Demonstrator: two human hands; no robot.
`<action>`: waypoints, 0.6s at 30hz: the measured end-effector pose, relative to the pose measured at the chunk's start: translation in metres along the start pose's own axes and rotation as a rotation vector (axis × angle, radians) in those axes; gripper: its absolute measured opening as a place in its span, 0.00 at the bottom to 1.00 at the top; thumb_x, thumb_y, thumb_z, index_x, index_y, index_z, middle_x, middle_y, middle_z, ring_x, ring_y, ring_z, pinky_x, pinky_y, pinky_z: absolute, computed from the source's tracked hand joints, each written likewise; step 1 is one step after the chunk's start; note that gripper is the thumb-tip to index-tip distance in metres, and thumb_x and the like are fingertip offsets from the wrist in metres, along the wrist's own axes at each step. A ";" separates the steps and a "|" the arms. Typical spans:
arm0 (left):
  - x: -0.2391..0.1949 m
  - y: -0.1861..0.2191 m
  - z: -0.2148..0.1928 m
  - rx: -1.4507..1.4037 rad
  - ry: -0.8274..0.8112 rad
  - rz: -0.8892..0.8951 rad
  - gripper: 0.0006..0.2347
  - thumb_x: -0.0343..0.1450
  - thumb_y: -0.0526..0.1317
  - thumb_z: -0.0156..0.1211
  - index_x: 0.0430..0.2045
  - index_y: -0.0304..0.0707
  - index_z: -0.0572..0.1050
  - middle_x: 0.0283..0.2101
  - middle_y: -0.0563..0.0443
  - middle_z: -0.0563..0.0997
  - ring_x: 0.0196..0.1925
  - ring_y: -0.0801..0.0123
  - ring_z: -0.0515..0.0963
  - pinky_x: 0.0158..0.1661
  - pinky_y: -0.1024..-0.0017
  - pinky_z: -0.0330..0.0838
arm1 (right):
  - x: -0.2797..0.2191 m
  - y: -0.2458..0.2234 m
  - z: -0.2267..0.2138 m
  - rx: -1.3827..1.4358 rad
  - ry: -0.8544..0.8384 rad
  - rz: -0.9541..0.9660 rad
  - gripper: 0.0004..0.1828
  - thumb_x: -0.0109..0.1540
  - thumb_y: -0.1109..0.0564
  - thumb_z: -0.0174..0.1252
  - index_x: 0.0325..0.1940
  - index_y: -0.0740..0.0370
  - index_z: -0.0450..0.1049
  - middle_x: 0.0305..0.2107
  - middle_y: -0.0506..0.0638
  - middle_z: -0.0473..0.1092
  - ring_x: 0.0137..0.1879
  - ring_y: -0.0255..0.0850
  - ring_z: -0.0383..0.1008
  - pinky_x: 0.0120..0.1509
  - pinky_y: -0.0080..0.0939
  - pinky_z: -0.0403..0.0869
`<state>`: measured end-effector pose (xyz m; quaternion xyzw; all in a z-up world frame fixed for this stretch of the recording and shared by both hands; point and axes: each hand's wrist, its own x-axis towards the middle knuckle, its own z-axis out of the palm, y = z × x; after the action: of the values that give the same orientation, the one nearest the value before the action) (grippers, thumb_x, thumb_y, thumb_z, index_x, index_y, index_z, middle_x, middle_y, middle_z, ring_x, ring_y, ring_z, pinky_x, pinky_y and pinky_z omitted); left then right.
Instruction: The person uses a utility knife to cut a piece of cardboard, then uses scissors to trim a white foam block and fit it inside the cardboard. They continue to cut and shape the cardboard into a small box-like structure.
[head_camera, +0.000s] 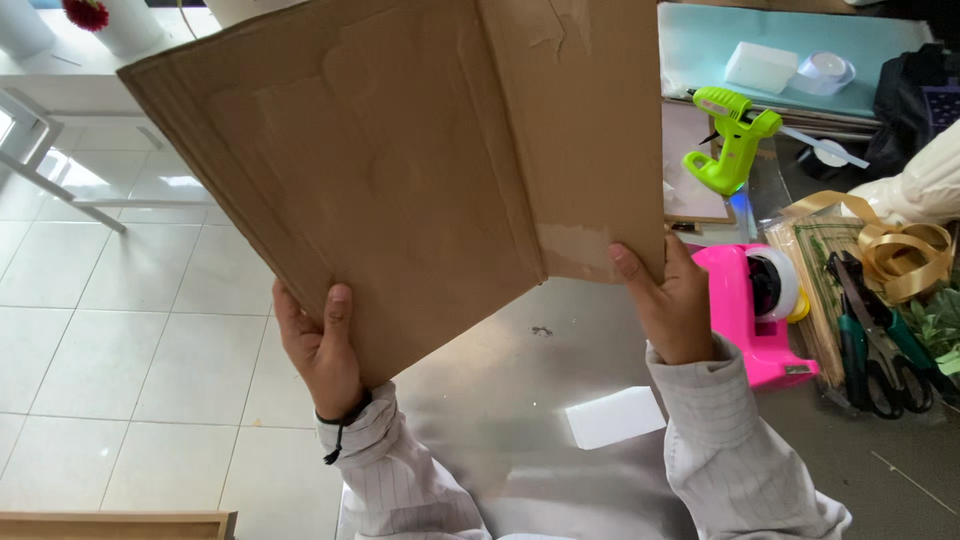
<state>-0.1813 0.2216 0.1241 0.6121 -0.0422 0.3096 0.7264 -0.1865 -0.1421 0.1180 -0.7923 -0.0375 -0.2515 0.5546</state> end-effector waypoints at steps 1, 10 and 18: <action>-0.001 -0.008 0.004 -0.024 -0.019 -0.022 0.22 0.79 0.36 0.58 0.69 0.41 0.64 0.51 0.47 0.80 0.51 0.68 0.81 0.53 0.60 0.81 | -0.005 0.003 -0.001 -0.026 0.019 -0.025 0.20 0.69 0.51 0.64 0.59 0.68 0.73 0.41 0.62 0.77 0.44 0.49 0.79 0.52 0.55 0.78; -0.044 -0.047 0.065 -0.168 -0.104 -0.187 0.15 0.79 0.38 0.57 0.61 0.38 0.72 0.41 0.46 0.83 0.40 0.71 0.81 0.42 0.64 0.83 | -0.046 -0.053 0.047 -0.527 0.050 -0.478 0.33 0.73 0.48 0.51 0.77 0.71 0.57 0.69 0.77 0.52 0.74 0.73 0.55 0.74 0.68 0.60; -0.044 -0.037 0.085 -0.377 -0.128 -0.301 0.15 0.78 0.38 0.56 0.59 0.33 0.71 0.41 0.41 0.83 0.40 0.64 0.86 0.41 0.61 0.85 | -0.056 -0.041 0.042 -0.766 0.102 -0.486 0.28 0.74 0.37 0.44 0.77 0.42 0.67 0.77 0.62 0.46 0.83 0.68 0.37 0.78 0.71 0.36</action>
<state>-0.1713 0.1238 0.0935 0.4836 -0.0535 0.1450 0.8615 -0.2338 -0.0759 0.1182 -0.8951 -0.0991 -0.4088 0.1477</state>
